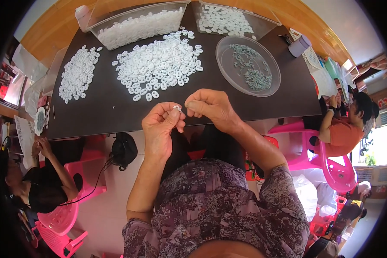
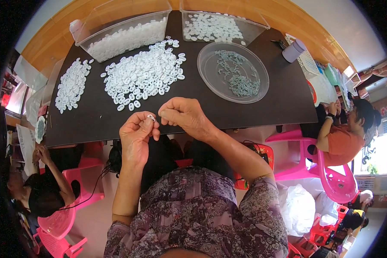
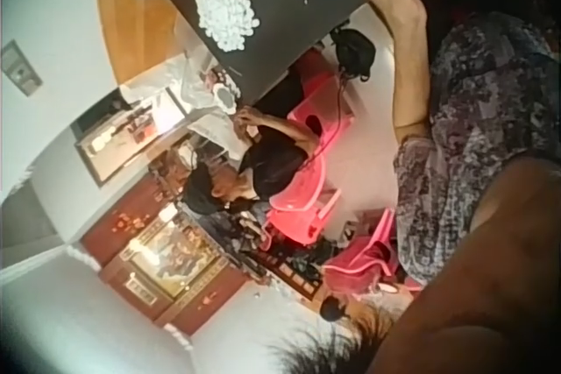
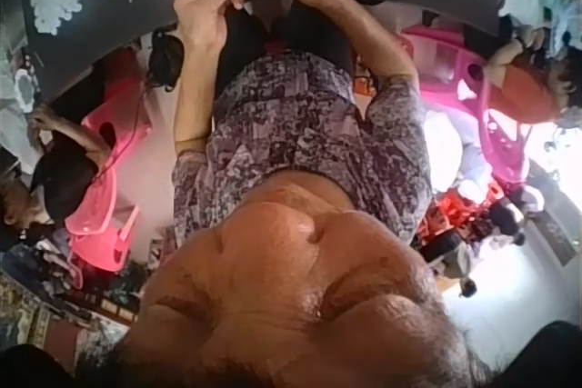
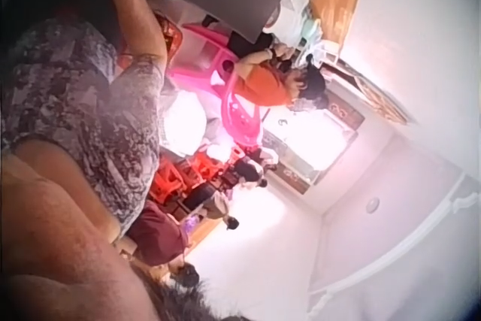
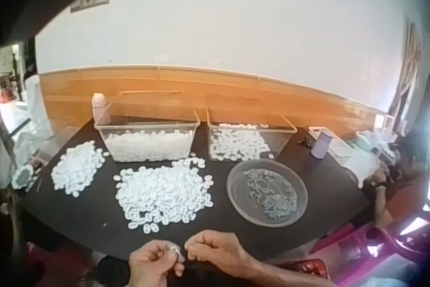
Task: Manually assembling small plastic components by inserting gray pins into white circular plastic pieces.
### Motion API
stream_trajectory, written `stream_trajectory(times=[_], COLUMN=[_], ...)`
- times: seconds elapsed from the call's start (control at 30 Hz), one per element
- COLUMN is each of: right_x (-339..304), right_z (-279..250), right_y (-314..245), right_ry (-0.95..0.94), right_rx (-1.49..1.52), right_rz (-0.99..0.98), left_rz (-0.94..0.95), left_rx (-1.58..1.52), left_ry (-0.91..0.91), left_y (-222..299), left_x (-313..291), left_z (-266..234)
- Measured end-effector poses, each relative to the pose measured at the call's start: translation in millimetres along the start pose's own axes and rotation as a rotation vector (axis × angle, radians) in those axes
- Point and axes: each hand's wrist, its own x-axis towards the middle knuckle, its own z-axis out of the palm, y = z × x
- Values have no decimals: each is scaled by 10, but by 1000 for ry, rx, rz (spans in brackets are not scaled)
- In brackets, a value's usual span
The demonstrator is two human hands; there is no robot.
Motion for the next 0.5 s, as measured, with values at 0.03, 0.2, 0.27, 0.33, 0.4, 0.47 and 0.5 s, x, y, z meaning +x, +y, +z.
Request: stream_trajectory(times=[0.03,0.2,0.27,0.33,0.4,0.47,0.5], right_x=[3,-4,-9,-14,-21,-26,-28], right_z=[16,48,71,91,108,133,144], right_y=[26,136,122,123,135,128,122], right_ry=[-2,-53,-44,-34,-12,-5,4], right_rx=[0,4,-15,-35,-40,-36,-31], right_rz=[2,11,19,26,14,6,-3], left_rz=[0,40,41,42,56,61,66], left_rx=[-1,17,18,19,33,36,39], left_ry=[3,7,15,22,25,28,29], left_y=[-3,-15,-13,-12,-12,-12,-12], left_x=[-6,-22,-32,-37,-40,-45,-47], left_z=[0,-9,-19,-26,-31,-41,-46])
